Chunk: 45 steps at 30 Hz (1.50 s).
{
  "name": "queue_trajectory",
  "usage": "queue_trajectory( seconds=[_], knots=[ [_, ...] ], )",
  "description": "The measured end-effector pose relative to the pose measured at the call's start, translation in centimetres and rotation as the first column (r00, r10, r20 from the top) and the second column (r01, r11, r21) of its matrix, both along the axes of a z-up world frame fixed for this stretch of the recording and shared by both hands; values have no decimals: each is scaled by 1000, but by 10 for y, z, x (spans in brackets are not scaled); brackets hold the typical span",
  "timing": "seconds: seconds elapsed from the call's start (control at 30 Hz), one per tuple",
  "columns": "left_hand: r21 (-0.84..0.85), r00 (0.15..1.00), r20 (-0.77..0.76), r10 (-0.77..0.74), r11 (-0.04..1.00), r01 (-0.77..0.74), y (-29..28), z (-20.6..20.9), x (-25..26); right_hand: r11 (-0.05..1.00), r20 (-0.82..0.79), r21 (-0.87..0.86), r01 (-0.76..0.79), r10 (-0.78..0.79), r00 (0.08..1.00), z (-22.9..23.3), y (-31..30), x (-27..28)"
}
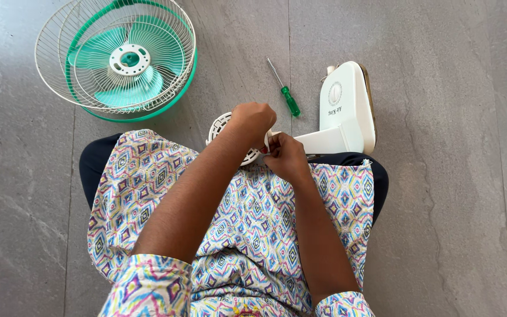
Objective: The person disassembles a white pedestal fan by removing the motor housing and using a screwdriver to loosen screws on the motor assembly. The fan cage and blades are placed nearby on the floor.
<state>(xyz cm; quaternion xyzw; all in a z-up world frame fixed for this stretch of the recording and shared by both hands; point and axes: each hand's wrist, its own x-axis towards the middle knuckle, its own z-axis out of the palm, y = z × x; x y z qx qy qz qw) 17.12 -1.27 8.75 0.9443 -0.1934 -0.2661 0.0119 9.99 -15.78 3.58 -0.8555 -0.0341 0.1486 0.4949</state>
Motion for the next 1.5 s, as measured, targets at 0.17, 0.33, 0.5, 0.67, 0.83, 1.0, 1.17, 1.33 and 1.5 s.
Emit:
queue_trajectory(
  seconds=[0.17, 0.33, 0.5, 0.67, 0.83, 1.0, 1.17, 1.33, 1.5],
  knots=[
    [75, 999, 36, -22, 997, 19, -4, 10, -5, 997, -55, -14, 70, -71, 996, -6, 5, -1],
    [92, 1000, 15, -18, 996, 16, -6, 21, -5, 995, -99, -81, 66, -74, 992, -8, 4, -1],
    [64, 1000, 23, -14, 998, 12, -3, 17, -8, 992, -66, -107, 66, -73, 995, -13, 6, -4],
    [1, 1000, 19, 23, 1000, -23, -2, 8, -5, 995, -80, -65, 72, -77, 994, -13, 6, -5],
    [-137, 987, 7, 163, 977, -161, 7, -19, 2, 998, -65, 37, 59, -57, 996, -11, 3, -7],
    [-393, 949, 42, 313, 878, -273, 15, -69, 11, 996, -93, -81, 33, -40, 995, -6, 3, -4],
    [-333, 934, 9, 356, 882, -333, 14, -95, 23, 998, -130, -37, 52, -57, 990, 0, 5, -5],
    [-297, 830, -339, 442, 787, -541, 31, -82, 45, 999, -116, -27, 43, -45, 992, 11, 5, -6],
    [-361, 876, -266, 404, 801, -478, 34, -83, 36, 983, -159, -183, 18, -47, 986, 22, 14, -3]
  ],
)
